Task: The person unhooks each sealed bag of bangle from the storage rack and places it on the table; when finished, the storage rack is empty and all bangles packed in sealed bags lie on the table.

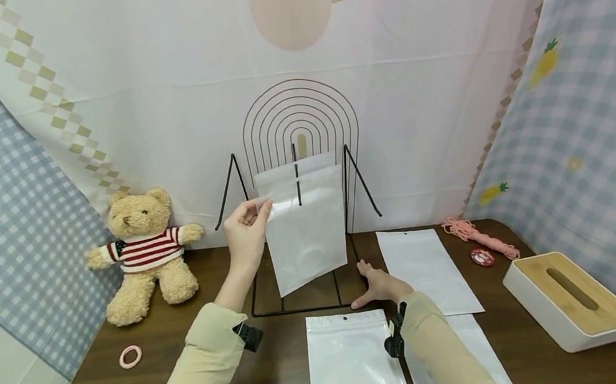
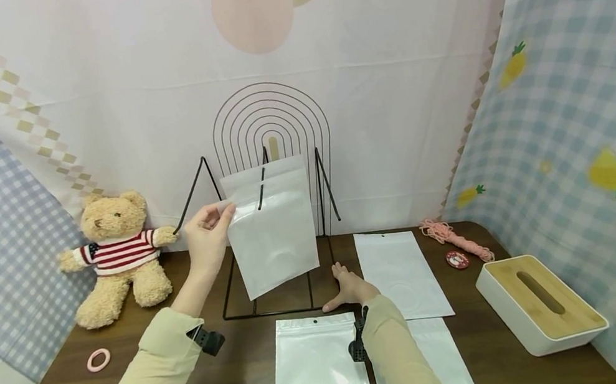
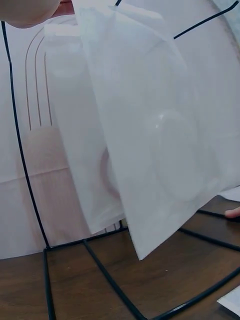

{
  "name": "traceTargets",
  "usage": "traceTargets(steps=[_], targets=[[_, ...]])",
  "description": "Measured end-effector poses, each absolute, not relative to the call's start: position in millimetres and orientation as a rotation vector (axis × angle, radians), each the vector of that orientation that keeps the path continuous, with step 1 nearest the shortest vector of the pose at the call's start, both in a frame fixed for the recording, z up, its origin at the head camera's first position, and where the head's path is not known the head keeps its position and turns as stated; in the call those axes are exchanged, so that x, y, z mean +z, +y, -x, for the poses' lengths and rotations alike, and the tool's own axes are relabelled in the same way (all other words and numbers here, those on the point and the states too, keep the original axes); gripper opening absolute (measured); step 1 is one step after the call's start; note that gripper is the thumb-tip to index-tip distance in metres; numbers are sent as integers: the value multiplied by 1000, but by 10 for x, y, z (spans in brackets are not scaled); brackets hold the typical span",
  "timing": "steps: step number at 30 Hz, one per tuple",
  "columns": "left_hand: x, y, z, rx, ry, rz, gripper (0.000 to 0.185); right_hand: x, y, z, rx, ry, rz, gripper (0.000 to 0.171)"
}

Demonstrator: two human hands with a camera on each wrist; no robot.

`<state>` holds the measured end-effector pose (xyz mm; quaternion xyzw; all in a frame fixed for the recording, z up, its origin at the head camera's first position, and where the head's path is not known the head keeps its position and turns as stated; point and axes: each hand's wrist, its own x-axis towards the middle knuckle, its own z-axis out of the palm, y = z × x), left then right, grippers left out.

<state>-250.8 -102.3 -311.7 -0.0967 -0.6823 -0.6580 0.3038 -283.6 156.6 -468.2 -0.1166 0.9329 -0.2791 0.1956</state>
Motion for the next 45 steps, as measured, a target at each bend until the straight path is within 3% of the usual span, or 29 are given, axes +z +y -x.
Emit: traceTargets(steps=[20, 24, 32, 40, 43, 45], targets=[[-3259, -1194, 2118, -1819, -1810, 213, 17, -4708, 1594, 2859, -762, 2609, 314, 113], [-3234, -1333, 1924, -1923, -1847, 110, 7, -4732, 1593, 2860, -767, 2616, 349, 108], [-3438, -1925, 1561, -2125, -2040, -285, 20, -4747, 1566, 2866, -788, 2598, 332, 110], [-3852, -2575, 1708, -2317, -2125, -471, 16, -4695, 1590, 2881, -812, 2591, 317, 112], [-3995, -2719, 1804, -2196, -2266, -505, 2, -4673, 1586, 2872, -818, 2577, 323, 112], [-4102, -2759, 1849, -2084, -2404, -507, 21, -4670, 1579, 2867, -816, 2578, 337, 112]])
